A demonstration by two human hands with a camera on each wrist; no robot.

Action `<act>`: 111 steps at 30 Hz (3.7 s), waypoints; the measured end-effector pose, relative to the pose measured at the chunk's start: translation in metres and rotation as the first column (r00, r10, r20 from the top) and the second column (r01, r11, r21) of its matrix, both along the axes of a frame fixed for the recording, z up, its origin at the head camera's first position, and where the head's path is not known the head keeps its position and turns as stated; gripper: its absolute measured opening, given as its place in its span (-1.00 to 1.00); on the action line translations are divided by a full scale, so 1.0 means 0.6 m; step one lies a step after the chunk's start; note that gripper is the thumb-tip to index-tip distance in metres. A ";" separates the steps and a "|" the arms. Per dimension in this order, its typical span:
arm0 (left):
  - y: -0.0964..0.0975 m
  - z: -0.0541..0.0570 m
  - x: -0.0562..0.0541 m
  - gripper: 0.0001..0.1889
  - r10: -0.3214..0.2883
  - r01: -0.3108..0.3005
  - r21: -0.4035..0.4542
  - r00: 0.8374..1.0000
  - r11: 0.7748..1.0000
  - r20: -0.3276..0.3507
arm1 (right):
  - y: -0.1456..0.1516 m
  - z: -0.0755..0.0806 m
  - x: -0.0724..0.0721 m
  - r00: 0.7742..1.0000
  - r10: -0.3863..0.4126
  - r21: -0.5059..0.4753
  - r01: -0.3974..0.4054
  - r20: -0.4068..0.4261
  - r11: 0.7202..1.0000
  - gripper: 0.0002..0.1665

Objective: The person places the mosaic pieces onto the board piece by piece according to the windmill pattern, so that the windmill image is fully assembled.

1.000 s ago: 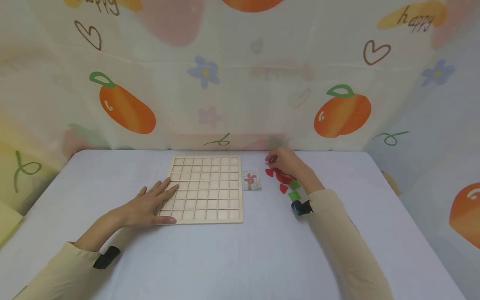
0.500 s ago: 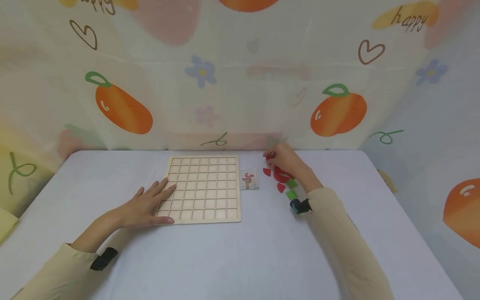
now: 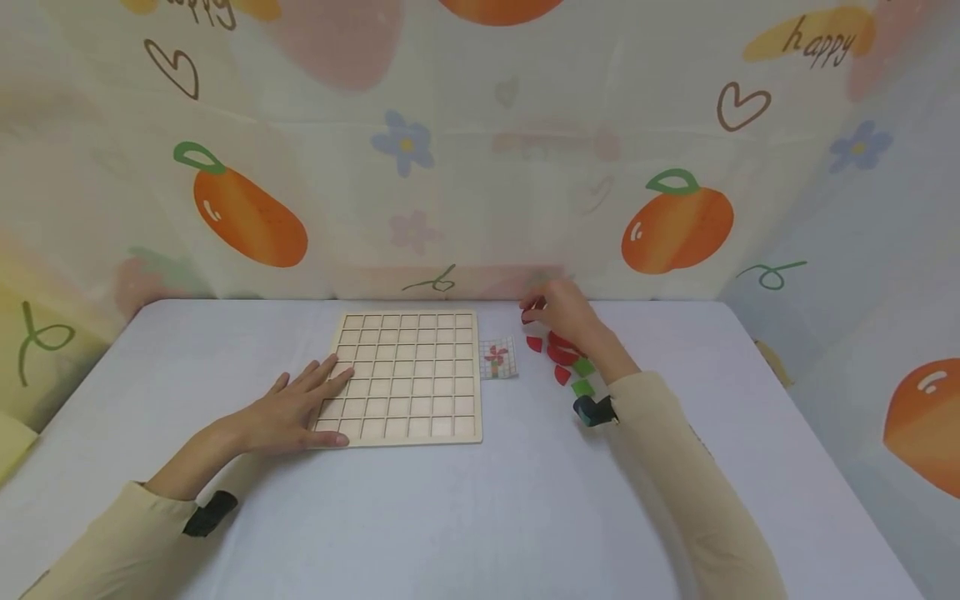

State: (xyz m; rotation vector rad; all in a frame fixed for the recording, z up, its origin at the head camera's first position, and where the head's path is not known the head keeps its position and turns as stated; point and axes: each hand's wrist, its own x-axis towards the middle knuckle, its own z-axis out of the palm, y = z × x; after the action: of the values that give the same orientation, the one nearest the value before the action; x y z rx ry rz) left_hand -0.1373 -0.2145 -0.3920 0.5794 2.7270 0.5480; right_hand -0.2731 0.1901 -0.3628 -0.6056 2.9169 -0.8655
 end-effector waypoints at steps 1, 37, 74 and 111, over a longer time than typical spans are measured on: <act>0.000 0.001 0.000 0.09 0.000 0.000 0.001 1.000 1.000 0.001 | -0.003 0.000 0.000 1.000 0.004 -0.004 -0.004 0.000 1.000 -0.80; -0.003 0.002 -0.001 0.08 -0.027 0.027 -0.015 1.000 1.000 0.006 | -0.145 -0.026 -0.005 0.988 0.153 -0.134 -0.156 -0.033 0.979 -0.81; 0.001 0.002 -0.002 0.07 -0.017 0.018 -0.025 0.999 1.000 0.042 | -0.265 -0.054 0.003 0.989 0.139 -0.132 -0.132 0.047 0.982 -0.86; 0.007 0.008 0.002 0.07 -0.004 0.004 0.003 0.999 1.000 0.040 | -0.189 0.003 0.017 0.983 0.144 -0.097 -0.133 0.115 0.986 -0.74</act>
State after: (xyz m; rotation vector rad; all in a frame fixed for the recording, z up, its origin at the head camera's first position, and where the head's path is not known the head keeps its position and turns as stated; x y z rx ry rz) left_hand -0.1361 -0.2106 -0.3873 0.5688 2.6872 0.5561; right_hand -0.2628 0.0767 -0.3612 -0.7251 2.7030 -0.9820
